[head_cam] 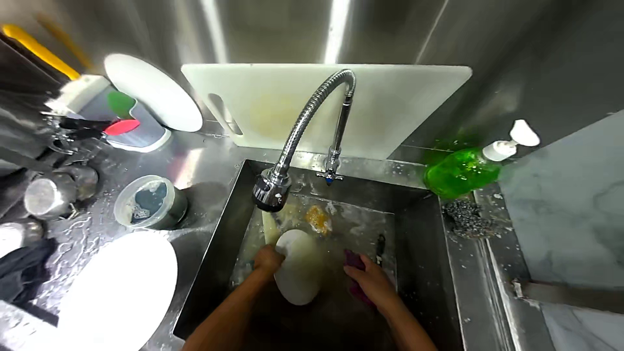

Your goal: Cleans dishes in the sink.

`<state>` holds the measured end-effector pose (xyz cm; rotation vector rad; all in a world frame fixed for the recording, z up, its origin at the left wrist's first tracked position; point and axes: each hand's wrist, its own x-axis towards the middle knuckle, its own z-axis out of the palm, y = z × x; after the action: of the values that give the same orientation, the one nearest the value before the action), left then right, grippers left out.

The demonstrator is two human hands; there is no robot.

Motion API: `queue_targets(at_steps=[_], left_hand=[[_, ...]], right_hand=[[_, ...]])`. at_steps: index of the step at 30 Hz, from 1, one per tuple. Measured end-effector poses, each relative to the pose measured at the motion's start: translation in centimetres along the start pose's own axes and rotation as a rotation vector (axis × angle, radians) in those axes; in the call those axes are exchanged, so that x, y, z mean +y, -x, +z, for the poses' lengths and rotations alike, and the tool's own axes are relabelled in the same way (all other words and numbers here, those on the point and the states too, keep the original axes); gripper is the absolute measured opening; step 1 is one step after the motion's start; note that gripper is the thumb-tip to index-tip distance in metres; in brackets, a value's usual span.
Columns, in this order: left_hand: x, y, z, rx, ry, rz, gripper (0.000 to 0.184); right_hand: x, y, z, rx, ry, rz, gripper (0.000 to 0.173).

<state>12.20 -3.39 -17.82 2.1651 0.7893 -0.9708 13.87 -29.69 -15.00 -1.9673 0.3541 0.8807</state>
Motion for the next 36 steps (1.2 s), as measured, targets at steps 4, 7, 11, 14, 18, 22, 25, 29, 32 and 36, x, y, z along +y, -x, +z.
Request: queue_targets(at_steps=[4,7,11,14,18,22,25,29,32,36], left_hand=[[-1.7,4.5,-1.9,0.242,0.4,0.376,0.018],[-2.7,8.0,-2.8,0.303,0.664,0.469,0.031],[-3.3,12.5,-2.0,0.271,0.911,0.621,0.037],[-4.7,13.9,-2.5,0.336,0.85,0.723,0.028],[-4.9,15.5,-2.3,0.379,0.82,0.733,0.033],[-4.4,16.4,-2.1,0.468,0.864,0.773,0.043],[-3.2,17.4,-3.3,0.553,1.092,0.747,0.034],[-2.5,16.9,-4.5,0.499,1.249,0.665,0.027],[-2.0,15.5,-2.9,0.369,1.224,0.67,0.034],[-1.6,15.9,-2.6,0.331,1.24,0.735,0.03]], right_hand=[[-2.9,3.5,2.6,0.158,-0.315,-0.212,0.056],[-5.8,6.0,7.9,0.232,-0.367,-0.498,0.049],[-7.4,5.4,15.8,0.497,0.205,-1.282,0.036],[-9.9,2.6,13.8,0.559,0.298,-1.308,0.036],[-10.5,3.9,13.4,0.515,0.156,-1.282,0.036],[-11.1,4.5,13.4,0.578,0.203,-1.445,0.035],[-10.1,2.3,9.9,0.732,0.191,-1.189,0.041],[-4.6,7.1,13.9,0.597,0.302,-1.203,0.043],[-4.7,7.5,16.4,0.613,0.318,-1.509,0.033],[-9.2,4.6,12.2,0.768,0.227,-1.303,0.036]])
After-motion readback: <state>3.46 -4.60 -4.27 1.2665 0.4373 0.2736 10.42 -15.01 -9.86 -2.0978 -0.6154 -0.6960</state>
